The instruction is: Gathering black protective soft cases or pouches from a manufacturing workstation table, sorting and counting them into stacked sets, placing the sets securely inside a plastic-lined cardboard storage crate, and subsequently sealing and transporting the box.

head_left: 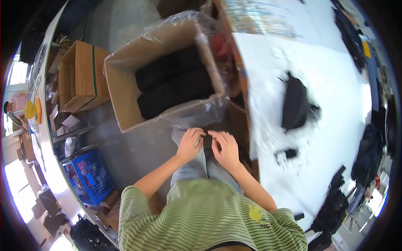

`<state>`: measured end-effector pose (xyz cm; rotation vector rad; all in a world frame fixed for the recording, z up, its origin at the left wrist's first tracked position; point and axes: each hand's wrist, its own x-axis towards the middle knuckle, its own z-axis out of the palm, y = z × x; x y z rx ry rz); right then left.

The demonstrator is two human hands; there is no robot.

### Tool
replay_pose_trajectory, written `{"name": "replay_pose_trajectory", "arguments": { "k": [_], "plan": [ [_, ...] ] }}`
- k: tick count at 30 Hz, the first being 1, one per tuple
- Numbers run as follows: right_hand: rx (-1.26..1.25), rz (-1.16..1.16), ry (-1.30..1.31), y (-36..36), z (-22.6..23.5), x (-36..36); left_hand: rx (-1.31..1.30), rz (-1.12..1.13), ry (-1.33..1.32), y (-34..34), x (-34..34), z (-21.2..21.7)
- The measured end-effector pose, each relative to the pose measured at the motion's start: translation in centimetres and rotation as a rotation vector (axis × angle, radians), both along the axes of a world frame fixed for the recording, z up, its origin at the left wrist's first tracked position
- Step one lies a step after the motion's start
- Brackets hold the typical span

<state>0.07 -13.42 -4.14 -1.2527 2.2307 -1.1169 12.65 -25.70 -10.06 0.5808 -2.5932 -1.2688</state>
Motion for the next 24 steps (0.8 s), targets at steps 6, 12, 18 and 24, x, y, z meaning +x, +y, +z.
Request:
{"name": "replay_pose_trajectory", "arguments": {
  "k": [6,12,18,24],
  "plan": [
    [0.009,-0.446,0.116,25.0,7.0,4.1,0.5,-0.575,-0.391,20.7,-2.2,5.3],
    [-0.079,-1.31,0.082,45.1,7.4,7.0,0.215,-1.4,-0.799,29.6,-9.8,10.8],
    [-0.146,-2.2,0.171,58.4,3.1,17.0,-0.25,-1.559,-0.628,41.7,-17.2,12.4],
    [0.237,-2.388,0.302,64.4,4.8,18.2,0.081,-1.752,-0.639,60.1,-18.0,9.7]
  ]
}}
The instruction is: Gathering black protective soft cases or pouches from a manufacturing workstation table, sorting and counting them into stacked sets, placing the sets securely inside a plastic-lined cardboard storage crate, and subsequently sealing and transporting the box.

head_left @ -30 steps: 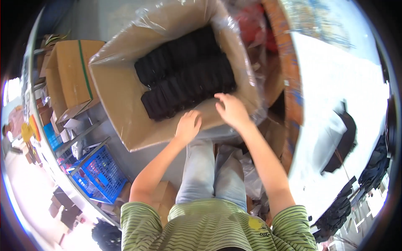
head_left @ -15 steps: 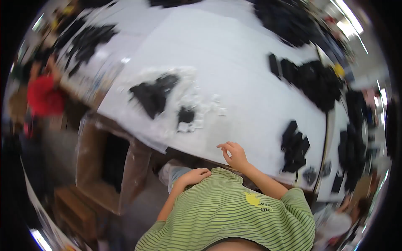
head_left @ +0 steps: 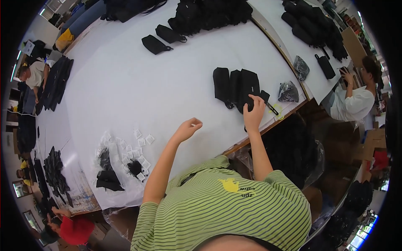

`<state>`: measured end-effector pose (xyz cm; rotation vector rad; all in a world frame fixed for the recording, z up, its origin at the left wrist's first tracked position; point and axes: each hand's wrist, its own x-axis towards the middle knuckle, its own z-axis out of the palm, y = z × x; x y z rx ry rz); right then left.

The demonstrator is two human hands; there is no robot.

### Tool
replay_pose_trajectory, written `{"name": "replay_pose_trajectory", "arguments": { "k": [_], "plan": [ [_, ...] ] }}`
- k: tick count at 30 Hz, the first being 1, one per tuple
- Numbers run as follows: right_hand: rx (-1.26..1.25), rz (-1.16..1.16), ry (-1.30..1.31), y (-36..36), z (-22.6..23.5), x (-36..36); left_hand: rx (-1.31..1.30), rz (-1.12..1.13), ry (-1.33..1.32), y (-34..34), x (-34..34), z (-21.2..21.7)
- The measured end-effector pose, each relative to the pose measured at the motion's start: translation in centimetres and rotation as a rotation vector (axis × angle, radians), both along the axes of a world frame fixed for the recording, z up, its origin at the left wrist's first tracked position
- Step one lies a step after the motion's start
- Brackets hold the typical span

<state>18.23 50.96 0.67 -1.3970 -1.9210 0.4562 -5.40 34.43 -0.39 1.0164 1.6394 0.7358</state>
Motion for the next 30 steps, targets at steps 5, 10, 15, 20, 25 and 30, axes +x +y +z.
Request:
{"name": "replay_pose_trajectory", "arguments": {
  "k": [5,10,15,20,25,30],
  "plan": [
    [-0.111,-0.15,-0.314,3.7,0.2,-3.2,0.107,0.39,0.03,12.1,1.9,-7.8],
    [-0.33,-0.228,-0.448,5.1,-1.6,-1.5,-0.024,0.501,0.081,17.7,2.4,-8.1],
    [-0.188,-0.156,-0.179,4.9,-2.4,-0.7,0.01,0.439,-0.094,13.1,0.7,-6.2],
    [-0.291,0.091,0.525,4.3,1.6,-1.7,0.052,0.557,0.162,1.3,-1.6,-0.1],
    [-0.967,0.385,0.949,-3.2,4.0,-7.1,-0.008,0.663,0.342,-8.4,1.4,2.5],
    [-1.336,0.467,0.673,-13.6,-4.2,-9.7,-0.019,0.689,0.329,-11.7,3.9,-0.8]
  ]
}}
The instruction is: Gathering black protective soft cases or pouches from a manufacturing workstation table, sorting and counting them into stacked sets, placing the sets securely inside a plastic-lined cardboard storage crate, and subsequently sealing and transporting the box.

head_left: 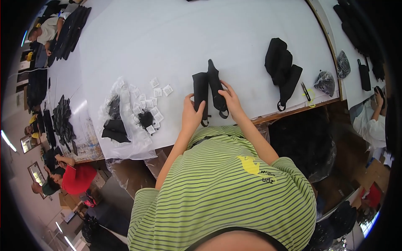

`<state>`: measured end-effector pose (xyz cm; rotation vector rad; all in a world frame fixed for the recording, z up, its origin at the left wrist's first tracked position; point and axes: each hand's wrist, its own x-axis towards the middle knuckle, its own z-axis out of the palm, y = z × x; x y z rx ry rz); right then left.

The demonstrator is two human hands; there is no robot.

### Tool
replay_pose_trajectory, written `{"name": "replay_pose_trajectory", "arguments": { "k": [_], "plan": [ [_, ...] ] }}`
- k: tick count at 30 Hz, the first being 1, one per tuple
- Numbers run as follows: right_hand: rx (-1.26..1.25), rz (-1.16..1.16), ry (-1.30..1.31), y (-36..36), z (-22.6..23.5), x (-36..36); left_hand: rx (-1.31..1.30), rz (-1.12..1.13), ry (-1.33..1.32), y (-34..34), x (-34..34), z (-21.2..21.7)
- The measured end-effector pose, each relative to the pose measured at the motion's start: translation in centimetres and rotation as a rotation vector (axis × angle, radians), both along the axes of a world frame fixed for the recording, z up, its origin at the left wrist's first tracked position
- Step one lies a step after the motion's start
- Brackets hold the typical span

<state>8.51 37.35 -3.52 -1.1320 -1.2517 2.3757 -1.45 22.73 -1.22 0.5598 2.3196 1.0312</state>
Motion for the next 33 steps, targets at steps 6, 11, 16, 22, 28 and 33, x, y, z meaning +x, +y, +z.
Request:
{"name": "replay_pose_trajectory", "arguments": {
  "k": [6,11,16,22,28,33],
  "plan": [
    [0.288,0.209,-0.171,-2.5,-2.9,1.5,0.245,-0.001,-0.204,-0.7,0.8,-2.4],
    [1.103,0.433,-0.441,-3.0,-2.8,2.1,0.241,0.058,-0.274,-0.1,0.6,-4.4],
    [0.461,0.41,-0.184,-1.8,-2.0,2.4,0.269,0.012,-0.335,0.6,0.6,-4.5],
    [0.063,0.271,-0.01,-0.3,-1.6,1.4,0.079,0.026,-0.065,2.8,1.5,0.5],
    [1.413,-0.151,-0.566,8.8,0.3,1.0,-0.044,0.036,-0.067,2.2,1.0,-0.5],
    [1.592,-0.089,-0.996,16.7,-2.3,4.1,0.04,0.038,-0.089,2.3,1.4,-0.9]
  ]
}}
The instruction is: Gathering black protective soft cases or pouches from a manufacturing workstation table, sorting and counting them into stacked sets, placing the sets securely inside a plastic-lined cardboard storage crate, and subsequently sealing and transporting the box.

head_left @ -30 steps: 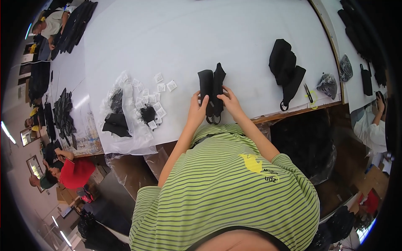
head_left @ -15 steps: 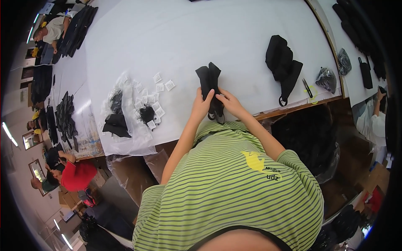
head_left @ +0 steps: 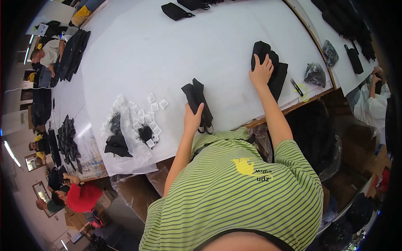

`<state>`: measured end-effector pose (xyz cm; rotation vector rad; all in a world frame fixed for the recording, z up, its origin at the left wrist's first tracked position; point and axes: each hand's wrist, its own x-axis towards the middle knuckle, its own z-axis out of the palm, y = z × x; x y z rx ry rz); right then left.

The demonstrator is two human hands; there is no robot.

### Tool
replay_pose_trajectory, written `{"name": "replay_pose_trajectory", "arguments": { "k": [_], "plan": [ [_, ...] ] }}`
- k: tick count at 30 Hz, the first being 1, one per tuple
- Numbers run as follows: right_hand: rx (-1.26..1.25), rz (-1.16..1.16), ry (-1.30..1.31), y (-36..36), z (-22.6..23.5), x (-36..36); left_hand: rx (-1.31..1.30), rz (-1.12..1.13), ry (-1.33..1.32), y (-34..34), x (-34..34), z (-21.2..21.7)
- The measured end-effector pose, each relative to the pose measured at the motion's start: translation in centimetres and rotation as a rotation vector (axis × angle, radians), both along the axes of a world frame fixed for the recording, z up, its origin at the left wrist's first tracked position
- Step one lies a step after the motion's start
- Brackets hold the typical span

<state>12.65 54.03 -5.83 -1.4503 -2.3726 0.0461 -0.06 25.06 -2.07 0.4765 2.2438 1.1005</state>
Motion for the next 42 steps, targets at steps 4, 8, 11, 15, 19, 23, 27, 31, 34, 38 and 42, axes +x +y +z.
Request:
{"name": "replay_pose_trajectory", "arguments": {
  "k": [4,8,11,15,19,23,27,31,34,38,42],
  "plan": [
    [-0.041,-0.172,0.008,1.1,0.3,0.4,0.036,-0.004,-0.007,-0.4,-0.5,-0.8],
    [-0.176,-0.173,-0.111,1.6,0.1,1.4,0.02,0.013,-0.015,-0.3,-0.4,-0.6],
    [-0.212,-0.111,0.023,2.7,0.3,2.5,0.021,-0.004,-0.026,-0.2,-0.3,-0.6],
    [-0.206,0.091,0.245,-2.0,3.0,2.0,0.037,0.027,-0.03,-0.7,-0.4,-1.0],
    [-0.356,0.348,0.358,-10.5,5.6,1.0,0.052,0.028,-0.045,-0.7,-0.3,-1.0],
    [-0.603,0.475,0.363,-16.0,4.9,-0.4,0.086,0.034,-0.041,-0.7,-0.8,-2.3],
    [-0.708,0.484,0.451,-15.4,3.7,-0.3,0.148,0.012,0.033,-1.0,-0.7,-2.7],
    [-1.138,0.333,1.107,-11.3,1.5,0.2,0.086,-0.014,0.333,-0.4,-0.1,-0.6],
    [-1.59,0.211,1.417,-9.4,2.8,-0.6,0.038,-0.026,0.339,-0.1,-0.5,0.3],
    [-1.616,0.238,1.211,-9.7,-1.0,-3.6,0.109,-0.079,0.339,0.0,-1.3,-0.7],
    [-0.653,0.354,0.226,-11.6,-2.2,-5.3,0.03,-0.101,0.236,0.5,-0.6,0.9]
  ]
}}
